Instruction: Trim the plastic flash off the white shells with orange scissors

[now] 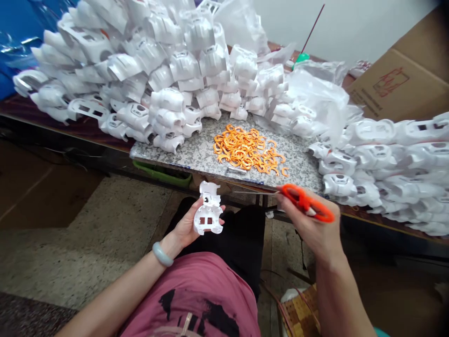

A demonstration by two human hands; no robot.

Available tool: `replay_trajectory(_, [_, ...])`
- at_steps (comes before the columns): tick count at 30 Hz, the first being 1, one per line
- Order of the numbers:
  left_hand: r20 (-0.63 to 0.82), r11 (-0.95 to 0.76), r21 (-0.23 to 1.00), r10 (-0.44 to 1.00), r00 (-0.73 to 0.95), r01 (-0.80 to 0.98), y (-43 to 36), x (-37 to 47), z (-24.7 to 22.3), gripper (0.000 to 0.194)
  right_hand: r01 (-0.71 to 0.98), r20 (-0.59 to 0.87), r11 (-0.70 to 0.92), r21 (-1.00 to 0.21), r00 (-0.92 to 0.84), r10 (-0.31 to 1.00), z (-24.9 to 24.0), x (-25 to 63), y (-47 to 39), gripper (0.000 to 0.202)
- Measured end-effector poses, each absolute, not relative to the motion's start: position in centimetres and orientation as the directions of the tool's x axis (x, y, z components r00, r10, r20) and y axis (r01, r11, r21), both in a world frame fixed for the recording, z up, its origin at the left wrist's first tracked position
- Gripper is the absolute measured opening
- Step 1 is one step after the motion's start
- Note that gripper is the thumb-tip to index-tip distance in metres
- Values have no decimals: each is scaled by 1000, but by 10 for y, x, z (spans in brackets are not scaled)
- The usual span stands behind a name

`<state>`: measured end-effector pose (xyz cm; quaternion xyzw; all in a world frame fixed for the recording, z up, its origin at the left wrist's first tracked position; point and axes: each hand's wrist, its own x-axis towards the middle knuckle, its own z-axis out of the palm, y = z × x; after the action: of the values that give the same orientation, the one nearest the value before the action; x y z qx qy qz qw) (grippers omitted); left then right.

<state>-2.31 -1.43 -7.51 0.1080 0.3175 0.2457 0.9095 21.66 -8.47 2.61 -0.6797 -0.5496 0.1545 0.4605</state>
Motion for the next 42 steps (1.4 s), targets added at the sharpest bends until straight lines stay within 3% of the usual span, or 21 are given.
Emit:
replay_trajectory(4, [-536, 862, 350, 506, 676, -367, -13, -30, -76, 47, 313, 193, -40, -949, 674, 713, 7, 232, -74, 21])
replay_trajectory(8, [-518, 866, 347, 497, 697, -360, -13, -30, -73, 53, 154, 64, -79, -985, 747, 662, -8, 235, -62, 26])
replay_trajectory(25, [-474, 870, 368, 479, 738, -328, -15, -29, -68, 49, 61, -22, -102, -993, 745, 666, -17, 241, -56, 29])
replay_trajectory(32, [-485, 846, 455, 496, 720, -277, -18, -29, -69, 50, 61, -17, -86, -994, 714, 700, -22, 240, -51, 31])
replay_trajectory(34, [-486, 807, 554, 514, 706, -206, -17, -29, -67, 49, 112, 8, -96, -989, 691, 723, -25, 242, -50, 32])
replay_trajectory(36, [-459, 706, 703, 538, 707, -81, -14, -27, -62, 45, 273, 92, -121, -955, 655, 750, -27, 246, -49, 29])
replay_trajectory(39, [-402, 426, 889, 552, 730, 166, -8, -25, -51, 37, 621, 249, -165, -766, 523, 815, -26, 253, -50, 23])
replay_trajectory(42, [-319, 97, 938, 620, 717, 333, -3, -24, -37, 44, 786, 313, -161, -597, 413, 856, -16, 254, -53, 21])
